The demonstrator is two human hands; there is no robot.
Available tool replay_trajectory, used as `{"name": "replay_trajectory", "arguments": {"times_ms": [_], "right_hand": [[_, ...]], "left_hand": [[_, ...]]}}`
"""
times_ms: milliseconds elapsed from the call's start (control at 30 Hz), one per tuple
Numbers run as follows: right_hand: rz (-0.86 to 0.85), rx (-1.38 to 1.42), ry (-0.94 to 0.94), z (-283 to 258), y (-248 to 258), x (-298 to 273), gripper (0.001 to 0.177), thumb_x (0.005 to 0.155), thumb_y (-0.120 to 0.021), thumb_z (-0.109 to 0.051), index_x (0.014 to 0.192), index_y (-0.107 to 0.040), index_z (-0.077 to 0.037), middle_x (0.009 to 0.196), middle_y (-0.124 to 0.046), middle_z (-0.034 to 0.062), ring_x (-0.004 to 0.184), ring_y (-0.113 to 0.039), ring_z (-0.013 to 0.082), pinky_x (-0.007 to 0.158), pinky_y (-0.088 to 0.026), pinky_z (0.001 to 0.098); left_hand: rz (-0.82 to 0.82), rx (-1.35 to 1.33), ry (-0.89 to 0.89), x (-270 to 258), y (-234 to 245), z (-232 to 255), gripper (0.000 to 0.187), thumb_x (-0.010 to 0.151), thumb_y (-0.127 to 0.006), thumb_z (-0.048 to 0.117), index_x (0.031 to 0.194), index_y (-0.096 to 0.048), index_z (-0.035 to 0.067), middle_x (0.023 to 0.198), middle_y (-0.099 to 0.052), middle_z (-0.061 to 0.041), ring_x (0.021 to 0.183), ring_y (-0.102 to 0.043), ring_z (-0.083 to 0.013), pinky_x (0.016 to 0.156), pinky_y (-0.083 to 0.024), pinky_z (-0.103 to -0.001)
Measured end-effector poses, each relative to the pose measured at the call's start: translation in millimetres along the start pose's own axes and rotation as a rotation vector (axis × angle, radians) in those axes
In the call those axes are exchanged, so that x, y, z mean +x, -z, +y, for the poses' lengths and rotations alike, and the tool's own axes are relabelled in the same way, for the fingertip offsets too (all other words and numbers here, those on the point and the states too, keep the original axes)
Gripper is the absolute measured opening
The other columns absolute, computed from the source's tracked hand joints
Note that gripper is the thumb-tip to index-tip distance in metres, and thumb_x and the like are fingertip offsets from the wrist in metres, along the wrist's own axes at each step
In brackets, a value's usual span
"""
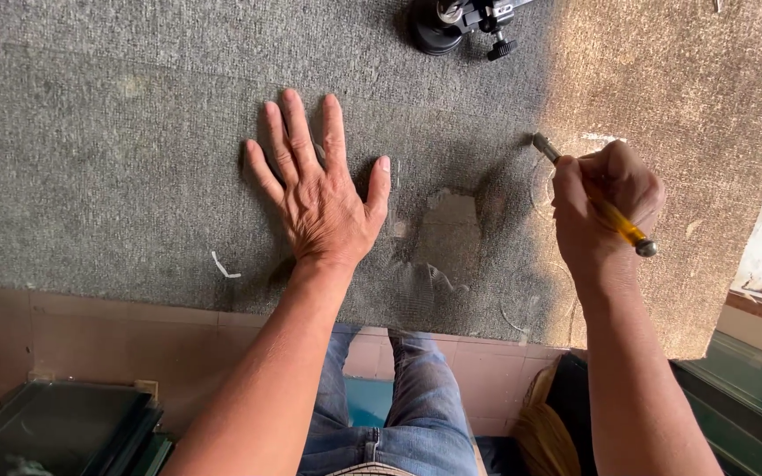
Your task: Measuring and cutting a circular piece of glass using a circular glass cutter on a workshop table
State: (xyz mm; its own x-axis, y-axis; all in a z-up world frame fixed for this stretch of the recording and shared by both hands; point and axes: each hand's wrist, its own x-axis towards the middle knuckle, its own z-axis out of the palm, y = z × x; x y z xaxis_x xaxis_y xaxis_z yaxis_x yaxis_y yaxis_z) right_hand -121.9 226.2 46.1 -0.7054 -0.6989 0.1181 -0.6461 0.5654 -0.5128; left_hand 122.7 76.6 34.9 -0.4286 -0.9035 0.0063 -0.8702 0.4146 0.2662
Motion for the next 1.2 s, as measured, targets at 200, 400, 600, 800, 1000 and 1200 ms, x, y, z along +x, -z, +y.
{"name": "replay_trajectory", "arguments": {"times_ms": [200, 400, 600, 800, 1000, 1200], "right_hand": [[-0.044, 0.011, 0.028, -5, 11, -12, 0.025, 0.092, -0.068, -0.015, 0.077, -0.05, -0.009, 0.064, -0.056, -0.0009, 0.059, -0.051, 0.0121, 0.057, -0.035, 0.0324], [-0.091, -0.027, 0.045, 4, 16, -28, 0.022, 0.096, -0.072, -0.02, 0.082, -0.06, -0.008, 0.072, -0.064, 0.0029, 0.064, -0.061, 0.0197, 0.06, -0.043, 0.0365], [-0.204, -0.053, 0.058, -9, 34, -39, 0.026, 0.1, -0.073, -0.017, 0.081, -0.055, -0.011, 0.068, -0.059, -0.0005, 0.059, -0.056, 0.0142, 0.059, -0.041, 0.0333], [-0.281, 0.037, 0.086, -10, 50, -50, 0.02, 0.101, -0.073, -0.009, 0.085, -0.062, -0.007, 0.074, -0.065, 0.0009, 0.061, -0.058, 0.0103, 0.058, -0.043, 0.0274], [-0.288, 0.02, 0.149, -11, 59, -65, 0.025, 0.101, -0.071, -0.007, 0.08, -0.058, -0.007, 0.077, -0.066, 0.0024, 0.063, -0.06, 0.0138, 0.059, -0.044, 0.0297], [-0.165, 0.001, -0.017, -12, 48, -93, 0.021, 0.097, -0.071, -0.014, 0.081, -0.059, -0.005, 0.072, -0.063, 0.0045, 0.056, -0.053, 0.015, 0.055, -0.041, 0.032]], "left_hand": [[-0.021, -0.02, 0.016, 0, 0, 0, 0.079, 0.102, -0.054, 0.059, 0.164, -0.036, 0.014, 0.168, -0.018, -0.023, 0.157, -0.016, -0.042, 0.125, -0.007, -0.065], [-0.018, -0.011, 0.015, 1, 1, 1, 0.079, 0.102, -0.056, 0.059, 0.164, -0.036, 0.013, 0.168, -0.019, -0.023, 0.156, -0.018, -0.043, 0.125, -0.008, -0.065], [-0.023, 0.01, 0.008, 0, 2, 1, 0.08, 0.104, -0.06, 0.06, 0.165, -0.035, 0.013, 0.168, -0.017, -0.023, 0.157, -0.018, -0.0432, 0.125, -0.009, -0.065], [-0.001, 0.002, -0.003, 0, 2, 0, 0.078, 0.105, -0.059, 0.059, 0.164, -0.037, 0.013, 0.167, -0.019, -0.023, 0.157, -0.019, -0.0427, 0.125, -0.011, -0.065], [-0.02, -0.006, 0.003, 1, 5, 1, 0.078, 0.103, -0.059, 0.057, 0.164, -0.039, 0.012, 0.166, -0.018, -0.023, 0.156, -0.017, -0.043, 0.125, -0.009, -0.065], [-0.015, -0.005, -0.011, 0, 6, 1, 0.076, 0.105, -0.058, 0.056, 0.163, -0.04, 0.011, 0.166, -0.019, -0.024, 0.155, -0.016, -0.0436, 0.124, -0.008, -0.065]]}}
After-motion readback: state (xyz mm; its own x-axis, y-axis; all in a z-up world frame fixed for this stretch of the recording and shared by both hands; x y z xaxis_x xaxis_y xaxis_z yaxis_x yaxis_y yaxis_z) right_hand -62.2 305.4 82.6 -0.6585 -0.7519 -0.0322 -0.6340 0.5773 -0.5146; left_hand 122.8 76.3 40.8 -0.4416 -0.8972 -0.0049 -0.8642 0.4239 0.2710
